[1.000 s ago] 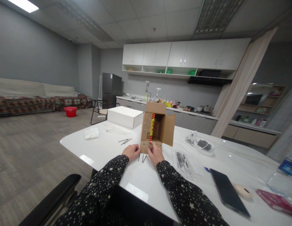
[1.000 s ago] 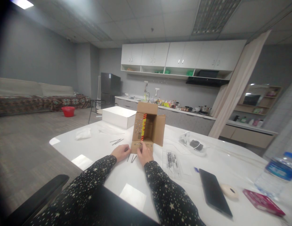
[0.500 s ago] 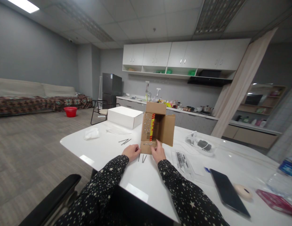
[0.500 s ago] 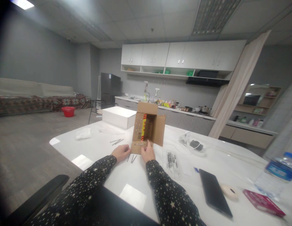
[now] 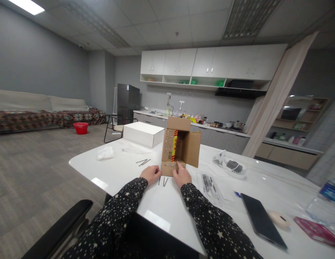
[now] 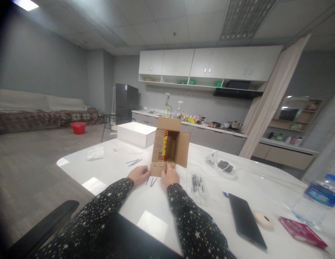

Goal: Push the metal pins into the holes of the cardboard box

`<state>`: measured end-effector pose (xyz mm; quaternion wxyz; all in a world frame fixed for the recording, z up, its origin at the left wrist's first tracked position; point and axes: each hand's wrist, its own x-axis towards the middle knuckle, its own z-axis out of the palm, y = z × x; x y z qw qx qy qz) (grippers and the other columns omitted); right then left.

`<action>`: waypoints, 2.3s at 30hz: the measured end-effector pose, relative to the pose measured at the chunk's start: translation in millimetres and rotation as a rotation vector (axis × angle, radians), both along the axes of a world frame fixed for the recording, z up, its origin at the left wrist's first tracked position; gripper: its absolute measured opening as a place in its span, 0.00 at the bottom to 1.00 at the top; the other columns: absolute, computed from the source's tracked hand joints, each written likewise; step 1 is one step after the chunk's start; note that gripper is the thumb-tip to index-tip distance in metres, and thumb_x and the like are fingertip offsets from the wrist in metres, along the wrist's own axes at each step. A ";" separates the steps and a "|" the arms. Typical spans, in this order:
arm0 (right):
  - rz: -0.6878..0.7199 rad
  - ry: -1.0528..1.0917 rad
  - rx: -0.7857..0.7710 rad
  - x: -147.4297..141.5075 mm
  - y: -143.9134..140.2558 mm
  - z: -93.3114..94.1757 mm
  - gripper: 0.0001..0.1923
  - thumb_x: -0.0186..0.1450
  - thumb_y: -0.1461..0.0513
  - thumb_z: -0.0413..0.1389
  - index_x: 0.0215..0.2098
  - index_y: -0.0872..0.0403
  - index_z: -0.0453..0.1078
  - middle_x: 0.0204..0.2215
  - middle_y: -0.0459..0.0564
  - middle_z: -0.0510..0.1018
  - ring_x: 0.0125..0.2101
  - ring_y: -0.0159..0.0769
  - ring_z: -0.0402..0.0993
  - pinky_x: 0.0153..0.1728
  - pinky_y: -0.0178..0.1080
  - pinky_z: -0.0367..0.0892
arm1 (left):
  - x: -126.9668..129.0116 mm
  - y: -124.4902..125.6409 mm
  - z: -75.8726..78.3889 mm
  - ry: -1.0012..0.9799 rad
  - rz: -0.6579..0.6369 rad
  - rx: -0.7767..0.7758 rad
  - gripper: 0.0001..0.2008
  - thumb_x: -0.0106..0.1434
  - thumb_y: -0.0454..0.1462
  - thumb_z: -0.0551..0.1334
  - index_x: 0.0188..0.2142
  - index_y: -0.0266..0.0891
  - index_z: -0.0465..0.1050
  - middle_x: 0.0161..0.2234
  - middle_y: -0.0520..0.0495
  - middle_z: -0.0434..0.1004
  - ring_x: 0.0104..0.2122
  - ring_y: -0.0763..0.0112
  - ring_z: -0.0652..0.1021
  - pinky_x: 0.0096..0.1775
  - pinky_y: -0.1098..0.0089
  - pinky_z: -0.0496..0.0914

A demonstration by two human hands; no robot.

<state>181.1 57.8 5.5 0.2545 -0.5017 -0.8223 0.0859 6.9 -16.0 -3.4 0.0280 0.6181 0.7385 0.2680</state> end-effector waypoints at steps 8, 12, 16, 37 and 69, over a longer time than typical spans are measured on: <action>-0.011 -0.128 0.068 1.3 -3.9 3.5 0.26 0.65 0.57 0.44 0.61 0.51 0.57 0.41 0.58 0.76 0.38 0.44 0.74 0.36 0.42 0.63 | 1.1 -0.4 1.0 0.017 0.002 0.005 0.13 0.60 0.43 0.51 0.27 0.40 0.70 0.28 0.47 0.76 0.29 0.68 0.74 0.31 0.70 0.60; 0.007 -0.122 0.122 1.6 -2.4 1.6 0.23 0.65 0.58 0.45 0.58 0.49 0.60 0.45 0.55 0.75 0.39 0.41 0.73 0.35 0.40 0.63 | 1.7 -1.0 2.0 0.003 0.010 -0.002 0.13 0.60 0.43 0.52 0.28 0.40 0.70 0.28 0.47 0.76 0.30 0.68 0.74 0.32 0.70 0.61; 0.030 -0.111 0.164 2.2 -3.4 2.1 0.18 0.65 0.58 0.45 0.52 0.50 0.63 0.44 0.54 0.74 0.39 0.39 0.72 0.34 0.38 0.62 | 1.3 -0.8 1.3 -0.008 0.009 0.003 0.13 0.60 0.43 0.52 0.27 0.40 0.70 0.27 0.48 0.76 0.29 0.68 0.74 0.32 0.70 0.61; 0.126 -0.086 0.435 1.0 -1.6 -3.6 0.07 0.61 0.63 0.50 0.37 0.54 0.67 0.38 0.54 0.70 0.43 0.41 0.62 0.42 0.40 0.57 | -1.8 2.8 -4.2 0.014 -0.006 0.030 0.14 0.60 0.44 0.52 0.27 0.40 0.70 0.27 0.48 0.76 0.29 0.68 0.73 0.30 0.70 0.60; 0.319 0.151 0.385 -0.6 9.4 -15.1 0.18 0.59 0.65 0.50 0.47 0.58 0.69 0.42 0.57 0.70 0.45 0.44 0.65 0.49 0.45 0.61 | 0.2 1.7 -1.3 0.022 -0.003 0.020 0.13 0.60 0.43 0.52 0.27 0.40 0.70 0.27 0.48 0.76 0.28 0.68 0.73 0.30 0.71 0.59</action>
